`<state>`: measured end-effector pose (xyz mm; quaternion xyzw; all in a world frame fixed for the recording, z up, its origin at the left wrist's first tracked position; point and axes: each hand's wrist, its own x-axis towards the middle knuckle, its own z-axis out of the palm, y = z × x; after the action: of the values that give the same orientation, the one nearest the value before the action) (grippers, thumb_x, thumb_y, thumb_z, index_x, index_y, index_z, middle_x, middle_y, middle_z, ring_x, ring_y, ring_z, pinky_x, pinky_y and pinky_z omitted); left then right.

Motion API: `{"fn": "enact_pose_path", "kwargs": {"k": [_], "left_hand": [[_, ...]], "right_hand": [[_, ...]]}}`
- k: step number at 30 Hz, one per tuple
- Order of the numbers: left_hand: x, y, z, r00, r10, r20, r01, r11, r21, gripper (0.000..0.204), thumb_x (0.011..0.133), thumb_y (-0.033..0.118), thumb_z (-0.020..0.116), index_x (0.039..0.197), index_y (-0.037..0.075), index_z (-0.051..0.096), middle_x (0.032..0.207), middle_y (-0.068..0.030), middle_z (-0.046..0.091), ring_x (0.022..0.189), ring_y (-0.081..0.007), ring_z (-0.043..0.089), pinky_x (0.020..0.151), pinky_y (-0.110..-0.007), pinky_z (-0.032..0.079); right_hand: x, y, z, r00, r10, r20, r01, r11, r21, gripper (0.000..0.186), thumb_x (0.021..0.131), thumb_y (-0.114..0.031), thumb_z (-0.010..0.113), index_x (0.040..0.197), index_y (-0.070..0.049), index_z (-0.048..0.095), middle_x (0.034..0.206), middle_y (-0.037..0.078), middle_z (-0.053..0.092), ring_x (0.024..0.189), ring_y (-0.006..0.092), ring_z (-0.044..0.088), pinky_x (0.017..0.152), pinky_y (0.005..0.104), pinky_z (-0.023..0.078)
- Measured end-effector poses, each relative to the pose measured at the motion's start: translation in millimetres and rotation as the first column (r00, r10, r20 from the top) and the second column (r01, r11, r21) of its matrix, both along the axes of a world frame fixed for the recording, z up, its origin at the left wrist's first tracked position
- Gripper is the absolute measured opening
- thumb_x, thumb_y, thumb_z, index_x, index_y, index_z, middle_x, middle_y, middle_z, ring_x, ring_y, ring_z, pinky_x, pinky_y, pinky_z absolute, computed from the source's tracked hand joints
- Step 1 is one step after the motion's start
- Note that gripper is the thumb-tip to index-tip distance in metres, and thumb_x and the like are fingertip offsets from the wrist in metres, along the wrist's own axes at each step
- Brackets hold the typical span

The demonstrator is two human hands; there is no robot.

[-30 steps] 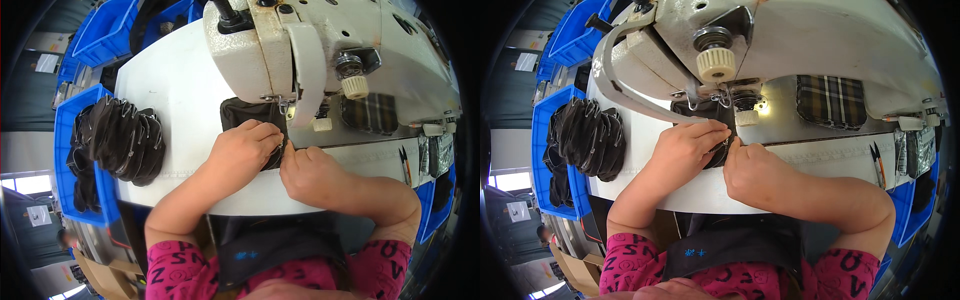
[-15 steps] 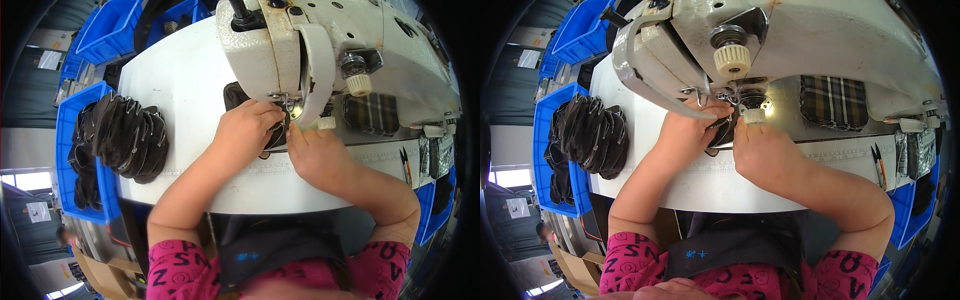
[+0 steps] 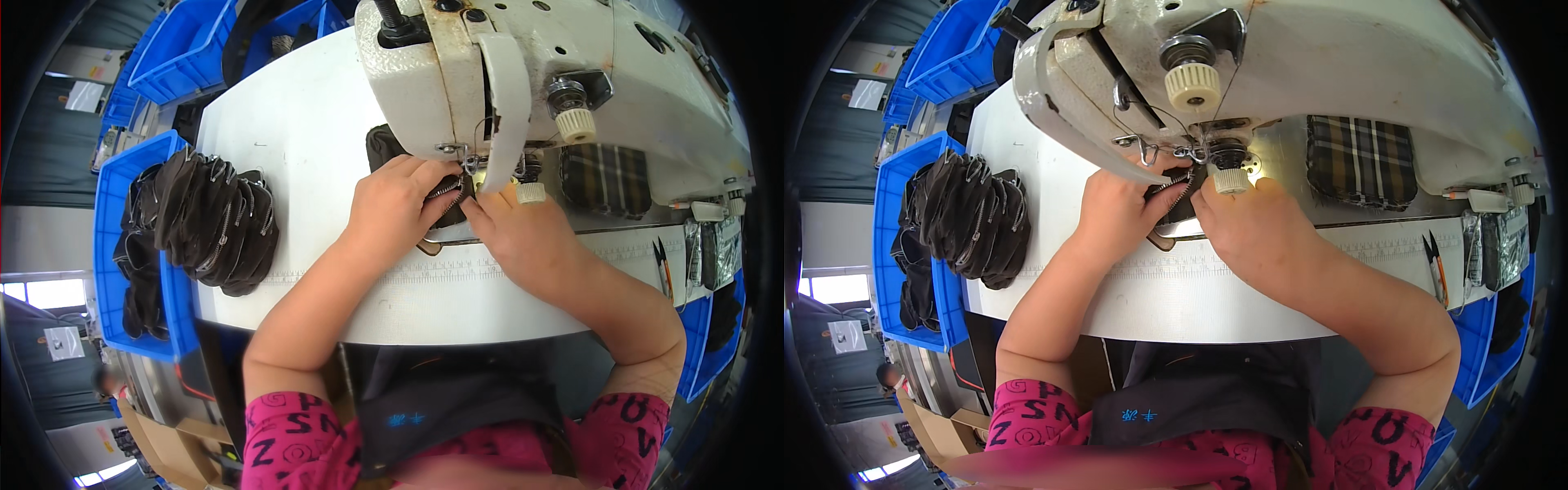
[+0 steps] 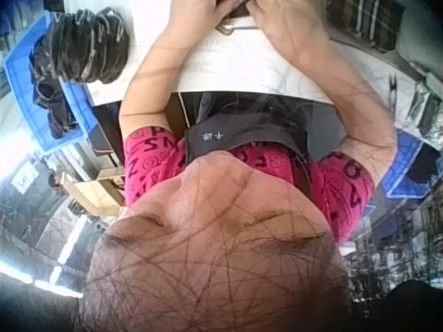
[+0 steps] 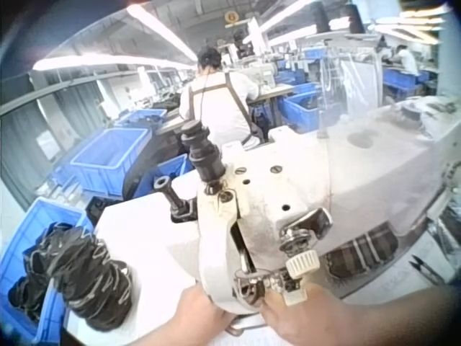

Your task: The recorder uses an industrial sewing machine to sew and assemble small leather components into bags.

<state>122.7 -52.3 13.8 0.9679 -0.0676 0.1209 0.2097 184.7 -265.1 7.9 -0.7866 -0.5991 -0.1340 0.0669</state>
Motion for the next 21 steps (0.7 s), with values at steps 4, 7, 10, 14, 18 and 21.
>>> {"fn": "enact_pose_path", "kwargs": {"k": [4,7,10,14,18,21], "left_hand": [[-3.8,2.2,6.7,0.993,-0.113,0.042,0.117,0.985,-0.123,0.033,0.081,0.007,0.076,0.113,0.013,0.069,0.117,-0.0050,0.069,0.108,-0.0272,0.066,0.077,-0.038,0.059],[-4.9,-2.5,3.5,0.986,-0.157,0.059,0.159,0.987,-0.029,0.040,0.077,0.003,0.073,0.115,0.014,0.067,0.121,-0.0063,0.063,0.112,-0.0282,0.063,0.076,-0.038,0.059],[-1.6,-3.2,-5.2,0.983,-0.168,0.072,0.157,0.978,0.137,0.042,0.073,0.003,0.072,0.113,0.014,0.067,0.116,-0.0044,0.061,0.109,-0.0278,0.062,0.078,-0.037,0.058],[2.2,-4.0,-10.4,0.954,-0.189,0.234,0.135,0.965,0.226,0.038,0.071,0.008,0.075,0.107,0.016,0.068,0.103,-0.0014,0.062,0.102,-0.0247,0.063,0.079,-0.037,0.056],[5.7,-7.8,-11.8,0.915,-0.186,0.357,0.096,0.963,0.253,0.031,0.071,0.013,0.076,0.101,0.019,0.070,0.086,0.0008,0.059,0.086,-0.0218,0.064,0.078,-0.035,0.053],[6.1,-6.0,-11.9,0.901,-0.216,0.376,0.116,0.955,0.272,0.028,0.070,0.014,0.076,0.097,0.020,0.071,0.082,0.0017,0.058,0.080,-0.0211,0.063,0.076,-0.034,0.053]], "right_hand": [[-4.4,1.8,6.4,0.994,-0.094,-0.060,0.095,0.995,0.006,0.044,0.079,-0.010,0.070,0.122,0.001,0.064,0.086,0.006,0.067,0.070,0.0209,0.069,0.060,0.0352,0.054],[-2.0,-1.7,2.7,0.995,-0.062,-0.074,0.061,0.998,-0.017,0.042,0.079,-0.010,0.070,0.120,0.000,0.066,0.080,0.004,0.067,0.068,0.0231,0.069,0.059,0.0358,0.054],[-3.3,-1.0,6.8,0.987,-0.085,-0.136,0.083,0.996,-0.016,0.035,0.079,-0.010,0.069,0.113,-0.001,0.067,0.079,0.004,0.067,0.067,0.0237,0.069,0.059,0.0363,0.054],[-5.7,-0.5,3.0,0.985,-0.073,-0.158,0.071,0.997,-0.020,0.027,0.079,-0.010,0.069,0.104,-0.003,0.068,0.079,0.005,0.067,0.069,0.0237,0.070,0.061,0.0367,0.054],[-4.0,-1.7,0.4,0.990,-0.031,-0.139,0.034,0.999,0.026,0.021,0.078,-0.011,0.069,0.098,-0.004,0.067,0.080,0.006,0.067,0.073,0.0236,0.070,0.062,0.0363,0.054],[-4.2,-1.8,-1.7,0.990,-0.023,-0.139,0.026,1.000,0.018,0.020,0.078,-0.011,0.068,0.097,-0.003,0.067,0.080,0.007,0.067,0.074,0.0234,0.070,0.062,0.0363,0.054]]}}
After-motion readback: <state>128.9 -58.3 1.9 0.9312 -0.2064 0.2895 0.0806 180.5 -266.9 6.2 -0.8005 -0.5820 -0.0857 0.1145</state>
